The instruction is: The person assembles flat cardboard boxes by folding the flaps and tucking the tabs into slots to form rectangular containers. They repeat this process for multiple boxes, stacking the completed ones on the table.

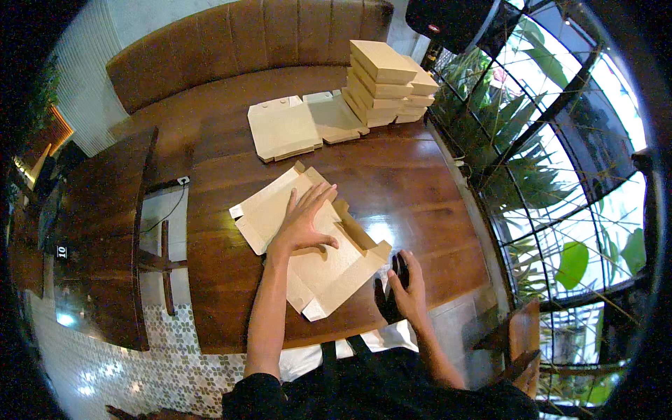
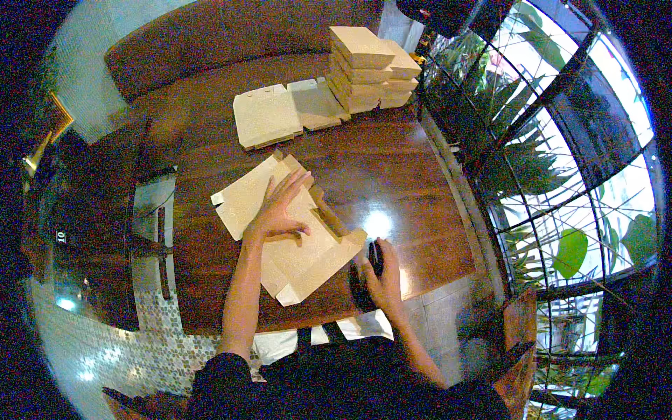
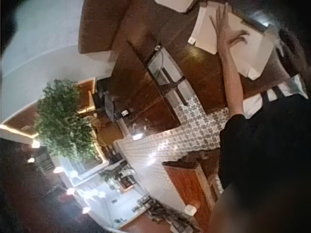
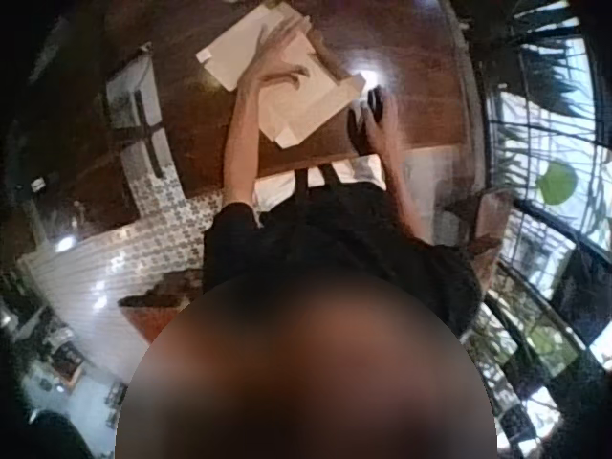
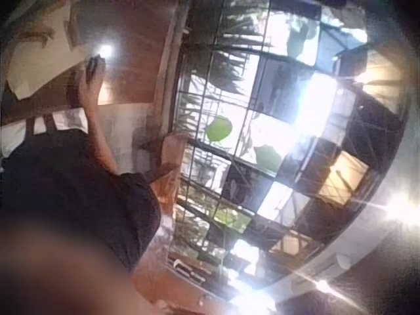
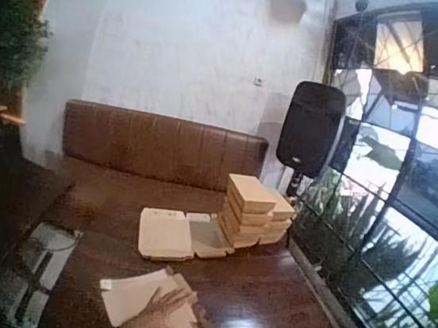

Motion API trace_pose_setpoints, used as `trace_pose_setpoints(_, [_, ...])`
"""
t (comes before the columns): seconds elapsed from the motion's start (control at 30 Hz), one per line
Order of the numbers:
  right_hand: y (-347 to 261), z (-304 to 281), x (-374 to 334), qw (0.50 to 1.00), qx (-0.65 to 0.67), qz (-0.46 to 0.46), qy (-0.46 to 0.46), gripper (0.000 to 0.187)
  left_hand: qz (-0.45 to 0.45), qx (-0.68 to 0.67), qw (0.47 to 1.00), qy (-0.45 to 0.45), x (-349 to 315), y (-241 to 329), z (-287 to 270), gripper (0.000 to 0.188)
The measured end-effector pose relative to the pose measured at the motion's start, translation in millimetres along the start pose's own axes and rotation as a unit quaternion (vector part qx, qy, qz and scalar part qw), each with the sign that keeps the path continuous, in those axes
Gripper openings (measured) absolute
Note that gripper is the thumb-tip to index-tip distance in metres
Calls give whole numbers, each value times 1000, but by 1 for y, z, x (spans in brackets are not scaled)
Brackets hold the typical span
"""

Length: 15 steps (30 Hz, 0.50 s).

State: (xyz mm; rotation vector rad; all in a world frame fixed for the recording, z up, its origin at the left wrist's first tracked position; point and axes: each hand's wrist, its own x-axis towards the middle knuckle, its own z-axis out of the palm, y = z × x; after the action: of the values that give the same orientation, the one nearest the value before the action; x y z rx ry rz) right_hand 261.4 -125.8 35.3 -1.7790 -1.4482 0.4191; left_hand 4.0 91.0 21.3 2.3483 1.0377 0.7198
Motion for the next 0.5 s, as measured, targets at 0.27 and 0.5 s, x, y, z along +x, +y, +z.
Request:
trace_pose_setpoints(0.27, [-10,14,12,995,54,-11,-77,57,-120,100,983,94,5,28,31,87])
trace_pose_setpoints(0.5, [-5,7,13,997,34,-29,-61,46,-180,151,964,124,6,27,39,79])
